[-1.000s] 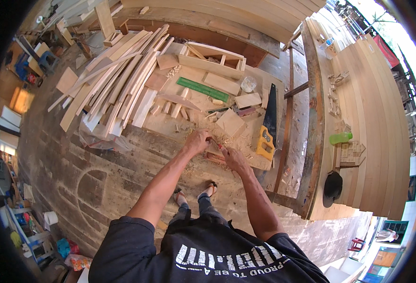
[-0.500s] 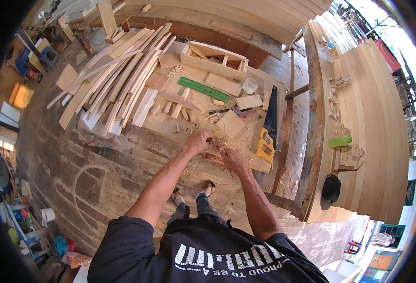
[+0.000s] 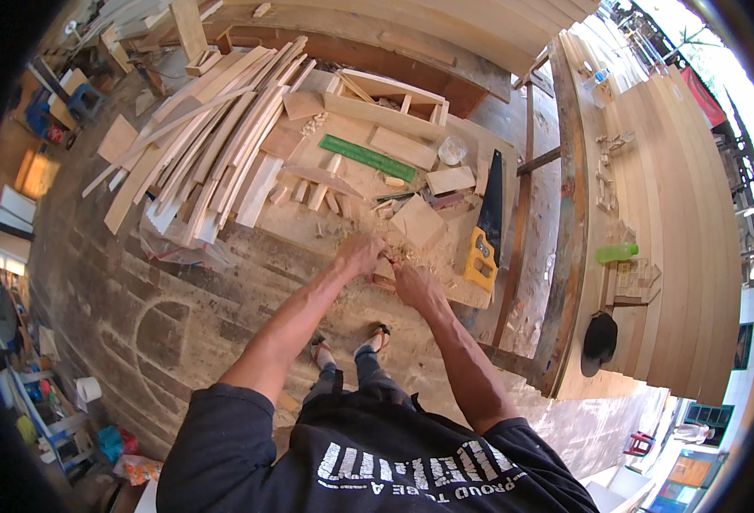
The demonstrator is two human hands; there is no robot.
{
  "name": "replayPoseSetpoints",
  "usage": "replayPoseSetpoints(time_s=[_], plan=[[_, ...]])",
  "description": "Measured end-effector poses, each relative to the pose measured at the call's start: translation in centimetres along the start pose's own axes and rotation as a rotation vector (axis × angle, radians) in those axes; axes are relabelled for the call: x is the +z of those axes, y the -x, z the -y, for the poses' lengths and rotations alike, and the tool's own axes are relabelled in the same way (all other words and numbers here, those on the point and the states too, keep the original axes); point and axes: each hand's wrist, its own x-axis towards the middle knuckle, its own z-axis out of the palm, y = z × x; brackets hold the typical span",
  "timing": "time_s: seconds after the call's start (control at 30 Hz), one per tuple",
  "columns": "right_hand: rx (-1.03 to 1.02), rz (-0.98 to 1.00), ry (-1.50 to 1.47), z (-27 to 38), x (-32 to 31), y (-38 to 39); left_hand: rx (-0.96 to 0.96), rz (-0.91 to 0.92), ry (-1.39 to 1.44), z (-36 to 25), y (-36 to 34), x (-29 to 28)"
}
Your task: The person carves a small piece of wood with a handheld chisel, repeatedly shaving off thin layers of wood while holding the piece against a workbench.
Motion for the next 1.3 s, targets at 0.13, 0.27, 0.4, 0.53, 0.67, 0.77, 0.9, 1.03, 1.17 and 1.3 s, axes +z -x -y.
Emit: replayPoseSetpoints(time_s=[0.13, 0.27, 0.4, 0.53, 0.67, 0.77, 0.9, 1.03, 1.17, 1.3], plan=[[0.02, 0.011, -0.001, -0.4, 0.3, -0.2, -0.117, 0.137, -0.06, -1.5, -0.6, -1.8], [0.025, 0.009, -0.001, -0.5, 0.7, 0.1, -0.101, 0.13, -0.152, -1.7, -0.4, -1.9], [0.006, -0.031, 0.017, -1.0, 1.0, 1.1, -0.097, 0.14, -0.165, -2.0, -0.4, -2.0], [0.008, 0.024, 0.015, -1.7, 1.1, 1.4, -0.05, 0.064, -0.16, -0.8, -0.2, -0.9], [0.016, -0.002, 0.027, -3.1, 0.7, 3.0, 0.012, 0.03, -0.051, -0.2, -0.4, -0.8], [0.02, -0.024, 0.0, -3.4, 1.1, 3.3, 0.02, 0.023, -0.044, -0.8, -0.2, -1.1], [-0.051, -0.06, -0.087, -4.4, 1.4, 3.5, 0.028, -0.081, 0.075, 0.4, 0.4, -0.1], [-0.148, -0.151, -0.203, -4.7, 3.2, 1.6, -0.109, -0.057, 0.118, -0.5, 0.5, -0.4], [-0.113, -0.108, -0.167, -4.0, 3.8, 0.1, -0.087, -0.021, 0.134, -0.5, 0.6, -0.8], [-0.106, -0.089, -0.123, -3.6, 3.0, -0.3, -0.022, -0.015, 0.051, 0.4, 0.3, -0.4]])
